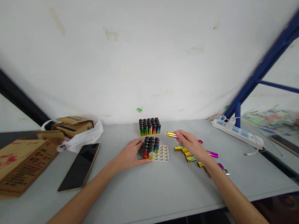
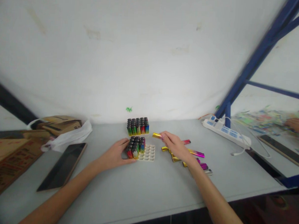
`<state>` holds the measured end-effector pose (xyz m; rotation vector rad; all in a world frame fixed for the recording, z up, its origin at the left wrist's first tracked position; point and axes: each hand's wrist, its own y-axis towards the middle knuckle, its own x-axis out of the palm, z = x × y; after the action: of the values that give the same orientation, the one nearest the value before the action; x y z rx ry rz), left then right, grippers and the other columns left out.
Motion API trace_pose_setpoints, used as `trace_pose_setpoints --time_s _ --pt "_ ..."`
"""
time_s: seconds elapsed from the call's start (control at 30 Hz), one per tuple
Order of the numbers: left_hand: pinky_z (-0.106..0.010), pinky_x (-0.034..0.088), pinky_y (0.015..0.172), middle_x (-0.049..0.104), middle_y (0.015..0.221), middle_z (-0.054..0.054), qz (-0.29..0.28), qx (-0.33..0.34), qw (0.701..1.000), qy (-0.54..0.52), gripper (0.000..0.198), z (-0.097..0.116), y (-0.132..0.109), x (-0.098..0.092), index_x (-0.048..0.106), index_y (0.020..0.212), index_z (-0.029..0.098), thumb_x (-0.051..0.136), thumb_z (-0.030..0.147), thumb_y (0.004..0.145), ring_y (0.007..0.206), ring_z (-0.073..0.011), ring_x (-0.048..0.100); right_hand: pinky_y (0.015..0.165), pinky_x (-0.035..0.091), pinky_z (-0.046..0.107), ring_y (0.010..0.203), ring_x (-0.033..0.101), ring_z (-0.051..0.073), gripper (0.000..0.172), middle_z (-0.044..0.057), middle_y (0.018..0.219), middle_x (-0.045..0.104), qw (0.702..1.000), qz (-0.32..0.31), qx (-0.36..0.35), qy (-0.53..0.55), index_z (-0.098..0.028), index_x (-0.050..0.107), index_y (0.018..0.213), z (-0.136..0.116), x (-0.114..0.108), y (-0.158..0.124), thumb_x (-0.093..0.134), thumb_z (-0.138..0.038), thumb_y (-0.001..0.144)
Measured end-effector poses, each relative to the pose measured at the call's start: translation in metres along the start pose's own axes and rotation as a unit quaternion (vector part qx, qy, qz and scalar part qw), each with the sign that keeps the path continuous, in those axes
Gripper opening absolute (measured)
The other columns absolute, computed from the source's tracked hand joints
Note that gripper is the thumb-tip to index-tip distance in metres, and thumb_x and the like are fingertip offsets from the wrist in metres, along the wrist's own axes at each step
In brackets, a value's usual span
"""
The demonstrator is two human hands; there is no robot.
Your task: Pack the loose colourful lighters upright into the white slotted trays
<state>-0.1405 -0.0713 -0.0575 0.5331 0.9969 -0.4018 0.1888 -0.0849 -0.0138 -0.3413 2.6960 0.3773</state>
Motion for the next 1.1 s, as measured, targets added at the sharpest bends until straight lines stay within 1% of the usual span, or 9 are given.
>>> trace_pose_setpoints --time_s 0.13,0.2,0.3,0.5,0.63,0.73,0.83,0.97,1.1 --pt "-0.051 0.056 0.109 0.073 0.125 -0.013 -0.004 -0.005 1.000 -0.001 0.061 -0.001 -0.001 0.000 0.073 0.121 0.022 0.088 0.064 0.079 0.118 -0.0362 0.070 0.055 0.029 0.027 0.060 0.039 0.013 0.056 -0.005 0.068 0.051 0.992 0.069 0.034 0.095 -0.021 0.068 0.102 -0.003 0.014 0.026 0.073 -0.074 0.087" --pt "-0.051 0.056 0.110 0.073 0.125 -0.013 0.000 -0.004 1.000 -0.004 0.062 -0.002 -0.001 0.000 0.073 0.122 0.023 0.088 0.064 0.078 0.119 -0.0359 0.070 0.058 0.033 0.027 0.063 0.041 0.014 0.055 -0.004 0.068 0.052 0.989 0.090 0.034 0.113 -0.021 0.065 0.087 -0.004 0.022 0.034 0.079 -0.074 0.081" --pt "-0.051 0.055 0.111 0.073 0.127 -0.013 0.002 -0.002 1.000 -0.006 0.063 -0.001 -0.001 0.000 0.072 0.123 0.022 0.089 0.063 0.078 0.120 -0.0362 0.069 0.063 0.040 0.028 0.067 0.045 0.015 0.061 -0.004 0.068 0.049 0.985 0.101 0.030 0.133 -0.022 0.054 0.072 0.001 0.036 0.038 0.073 -0.080 0.083" --pt "-0.050 0.056 0.110 0.073 0.125 -0.013 -0.005 -0.009 1.000 -0.003 0.059 0.001 -0.001 0.000 0.073 0.119 0.021 0.087 0.063 0.079 0.119 -0.0366 0.069 0.063 0.049 0.030 0.066 0.055 0.016 0.059 -0.002 0.077 0.057 0.976 -0.040 0.051 0.210 -0.024 0.055 0.086 0.010 0.056 0.026 0.060 -0.082 0.093" --pt "-0.049 0.057 0.106 0.074 0.120 -0.012 -0.007 -0.012 1.000 -0.003 0.058 0.000 0.000 0.000 0.074 0.116 0.023 0.088 0.063 0.078 0.113 -0.0352 0.070 0.055 0.040 0.027 0.057 0.042 0.013 0.059 -0.008 0.069 0.044 0.969 -0.069 0.055 0.230 -0.026 0.050 0.087 0.002 0.063 0.025 0.065 -0.083 0.090" --pt "-0.049 0.057 0.106 0.073 0.122 -0.012 -0.006 -0.008 1.000 -0.011 0.058 0.000 0.000 -0.001 0.073 0.118 0.022 0.088 0.063 0.079 0.114 -0.0349 0.070 0.050 0.028 0.025 0.053 0.028 0.011 0.064 -0.010 0.066 0.033 0.964 -0.052 0.079 0.247 -0.026 0.049 0.087 -0.001 0.066 0.027 0.068 -0.087 0.083" --pt "-0.051 0.056 0.108 0.073 0.125 -0.013 -0.007 -0.004 1.000 -0.013 0.061 0.000 -0.001 -0.001 0.072 0.122 0.022 0.087 0.064 0.081 0.117 -0.0354 0.069 0.048 0.018 0.026 0.051 0.020 0.011 0.068 -0.010 0.061 0.026 0.961 -0.009 0.131 0.244 -0.026 0.045 0.076 0.000 0.068 0.029 0.053 -0.093 0.085" --pt "-0.051 0.056 0.108 0.072 0.125 -0.014 -0.011 -0.011 1.000 0.002 0.062 0.000 -0.001 -0.001 0.072 0.124 0.021 0.085 0.065 0.082 0.116 -0.0357 0.069 0.047 0.013 0.028 0.047 0.016 0.011 0.060 -0.009 0.054 0.022 0.953 0.050 0.185 0.236 -0.027 0.036 0.063 0.003 0.067 0.030 0.043 -0.078 0.095" --pt "-0.051 0.057 0.107 0.072 0.124 -0.014 -0.010 -0.010 1.000 0.001 0.063 -0.002 -0.001 0.000 0.073 0.123 0.021 0.085 0.066 0.081 0.116 -0.0364 0.069 0.043 0.013 0.028 0.044 0.017 0.012 0.045 -0.007 0.050 0.024 0.949 0.055 0.205 0.232 -0.028 0.032 0.061 0.002 0.066 0.029 0.038 -0.055 0.097"
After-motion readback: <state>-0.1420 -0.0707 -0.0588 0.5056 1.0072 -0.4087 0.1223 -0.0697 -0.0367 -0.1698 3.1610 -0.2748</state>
